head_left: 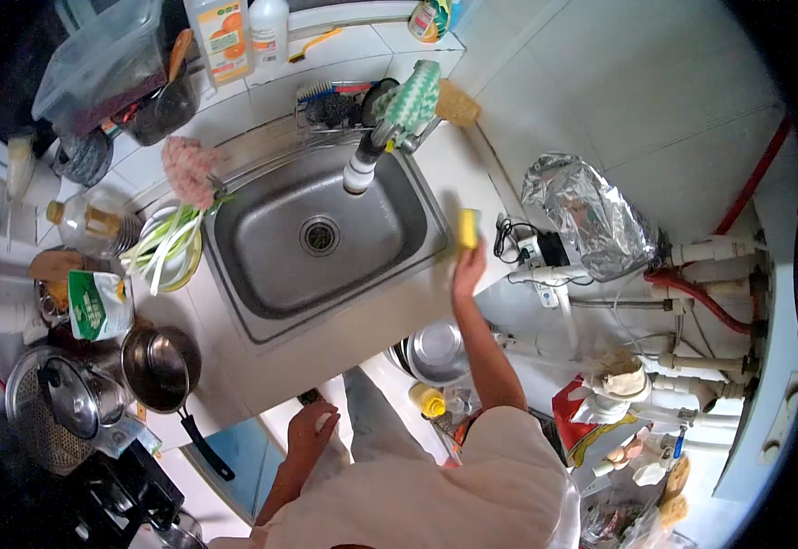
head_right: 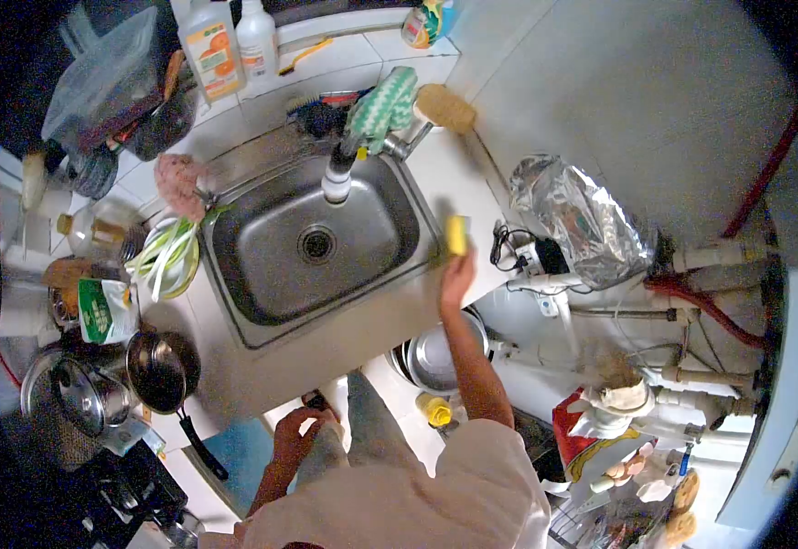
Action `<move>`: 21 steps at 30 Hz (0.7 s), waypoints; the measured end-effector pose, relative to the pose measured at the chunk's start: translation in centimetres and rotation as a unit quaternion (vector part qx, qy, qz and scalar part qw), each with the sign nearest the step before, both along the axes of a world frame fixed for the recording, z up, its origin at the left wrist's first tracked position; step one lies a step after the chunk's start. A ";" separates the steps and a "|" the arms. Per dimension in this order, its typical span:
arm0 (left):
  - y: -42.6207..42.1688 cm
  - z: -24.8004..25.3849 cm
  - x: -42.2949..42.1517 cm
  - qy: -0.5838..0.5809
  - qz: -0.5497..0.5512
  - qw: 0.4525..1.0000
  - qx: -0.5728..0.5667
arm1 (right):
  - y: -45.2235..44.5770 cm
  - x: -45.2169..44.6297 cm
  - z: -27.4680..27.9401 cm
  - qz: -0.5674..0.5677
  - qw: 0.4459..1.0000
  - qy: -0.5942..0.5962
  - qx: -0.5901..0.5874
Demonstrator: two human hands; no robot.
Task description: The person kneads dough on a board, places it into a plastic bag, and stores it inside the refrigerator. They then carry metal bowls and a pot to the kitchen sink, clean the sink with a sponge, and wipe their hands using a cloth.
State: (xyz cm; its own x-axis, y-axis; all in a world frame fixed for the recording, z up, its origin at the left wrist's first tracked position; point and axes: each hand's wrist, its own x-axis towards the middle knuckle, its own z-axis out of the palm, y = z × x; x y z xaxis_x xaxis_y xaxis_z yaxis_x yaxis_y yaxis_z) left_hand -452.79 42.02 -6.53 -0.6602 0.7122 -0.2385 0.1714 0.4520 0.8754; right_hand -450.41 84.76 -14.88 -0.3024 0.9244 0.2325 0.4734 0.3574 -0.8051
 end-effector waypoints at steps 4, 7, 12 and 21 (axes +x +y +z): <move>2.2 -0.6 -1.0 -0.014 0.006 1.000 0.002 | 7.4 -0.8 -6.2 -0.133 0.987 0.056 0.073; 3.9 -1.0 -1.7 -0.044 0.019 0.999 -0.004 | 10.9 -5.0 -7.0 -0.203 0.979 0.012 0.003; 6.2 -2.0 -3.0 -0.039 0.018 0.999 0.006 | 16.8 -12.7 -6.2 -0.069 0.995 0.057 0.035; 11.1 -1.1 -4.8 -0.045 -0.004 0.999 0.002 | 12.2 -5.6 -3.8 0.364 0.930 -0.013 0.054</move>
